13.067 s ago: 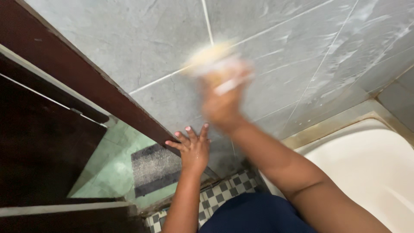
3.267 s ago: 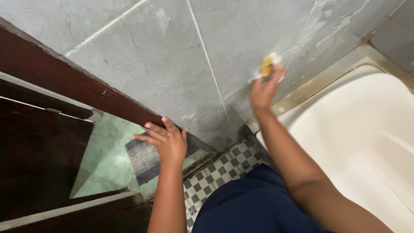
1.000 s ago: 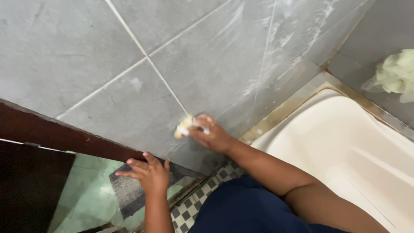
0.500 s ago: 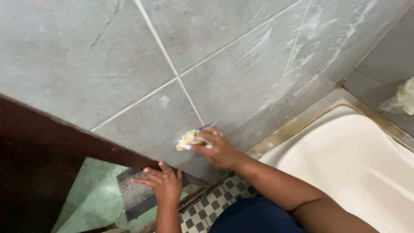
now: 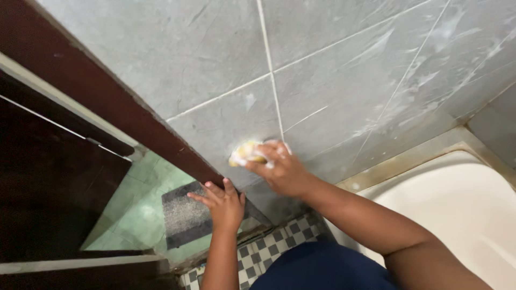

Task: The person scrubs the bathroom wall tiles with a soapy sponge.

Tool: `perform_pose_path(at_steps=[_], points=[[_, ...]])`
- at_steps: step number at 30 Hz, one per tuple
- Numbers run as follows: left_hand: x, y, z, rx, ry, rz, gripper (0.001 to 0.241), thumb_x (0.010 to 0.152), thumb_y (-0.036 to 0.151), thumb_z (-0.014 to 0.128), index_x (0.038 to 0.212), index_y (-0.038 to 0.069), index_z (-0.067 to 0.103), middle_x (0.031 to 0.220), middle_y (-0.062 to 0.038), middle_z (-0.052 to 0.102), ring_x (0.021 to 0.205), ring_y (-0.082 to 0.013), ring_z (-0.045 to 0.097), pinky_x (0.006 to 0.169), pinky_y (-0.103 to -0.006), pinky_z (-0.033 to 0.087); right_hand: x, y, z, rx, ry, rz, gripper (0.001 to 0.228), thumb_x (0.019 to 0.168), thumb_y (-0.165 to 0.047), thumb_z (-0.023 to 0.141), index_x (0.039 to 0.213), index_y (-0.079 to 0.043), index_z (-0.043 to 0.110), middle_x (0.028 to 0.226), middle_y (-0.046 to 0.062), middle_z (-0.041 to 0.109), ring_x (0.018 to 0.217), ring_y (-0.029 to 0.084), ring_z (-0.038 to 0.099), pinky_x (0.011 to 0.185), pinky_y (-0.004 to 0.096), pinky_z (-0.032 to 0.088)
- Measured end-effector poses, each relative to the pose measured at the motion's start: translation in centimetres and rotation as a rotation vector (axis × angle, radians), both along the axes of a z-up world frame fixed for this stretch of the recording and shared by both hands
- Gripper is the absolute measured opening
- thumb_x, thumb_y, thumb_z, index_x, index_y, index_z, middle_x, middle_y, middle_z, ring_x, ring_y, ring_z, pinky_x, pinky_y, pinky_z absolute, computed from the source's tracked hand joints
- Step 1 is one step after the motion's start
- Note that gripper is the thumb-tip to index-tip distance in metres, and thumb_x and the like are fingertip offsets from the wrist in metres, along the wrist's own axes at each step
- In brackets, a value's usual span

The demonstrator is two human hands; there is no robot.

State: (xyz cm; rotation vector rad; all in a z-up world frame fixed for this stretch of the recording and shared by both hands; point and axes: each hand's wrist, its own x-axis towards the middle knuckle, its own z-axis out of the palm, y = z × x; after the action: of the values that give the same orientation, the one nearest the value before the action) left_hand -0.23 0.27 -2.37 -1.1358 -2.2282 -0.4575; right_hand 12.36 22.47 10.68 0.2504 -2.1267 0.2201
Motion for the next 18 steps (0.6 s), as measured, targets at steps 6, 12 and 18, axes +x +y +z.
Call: perform_pose_path(at_steps=[6, 12, 18], points=[[-0.1, 0.1, 0.3, 0.011, 0.026, 0.009, 0.134, 0.081, 0.045, 0.08, 0.159, 0.022, -0.026, 0.158, -0.019, -0.039, 0.145, -0.0671, 0.014, 0.105, -0.0884, -0.007, 4.1, 15.8, 5.5, -0.317, 0.356, -0.59, 0.037, 0.096, 0.005, 0.057, 0.131, -0.005, 0.062, 0.116, 0.013, 0.062, 0.11, 0.034, 0.058, 0.114, 0.056, 0.038], [0.0, 0.1, -0.1, -0.054, -0.044, 0.05, 0.136, 0.077, 0.045, 0.08, 0.158, 0.02, -0.025, 0.154, -0.025, -0.039, 0.142, -0.0689, 0.014, 0.099, -0.0906, -0.008, 1.4, 13.1, 6.9, -0.479, 0.49, -0.585, 0.027, 0.112, 0.0, 0.046, 0.136, 0.004, 0.056, 0.132, 0.017, 0.058, 0.124, 0.032, 0.058, 0.116, 0.046, 0.042], [0.3, 0.2, 0.4, 0.007, 0.008, 0.032, 0.136, 0.078, 0.046, 0.081, 0.159, 0.022, -0.025, 0.158, -0.019, -0.04, 0.148, -0.0603, 0.021, 0.104, -0.0901, -0.007, 1.3, 5.8, 3.9, 0.094, 0.167, -0.209, 0.012, 0.096, -0.014, 0.071, 0.107, -0.009, 0.071, 0.107, 0.015, 0.061, 0.108, 0.033, 0.056, 0.102, 0.054, 0.04]])
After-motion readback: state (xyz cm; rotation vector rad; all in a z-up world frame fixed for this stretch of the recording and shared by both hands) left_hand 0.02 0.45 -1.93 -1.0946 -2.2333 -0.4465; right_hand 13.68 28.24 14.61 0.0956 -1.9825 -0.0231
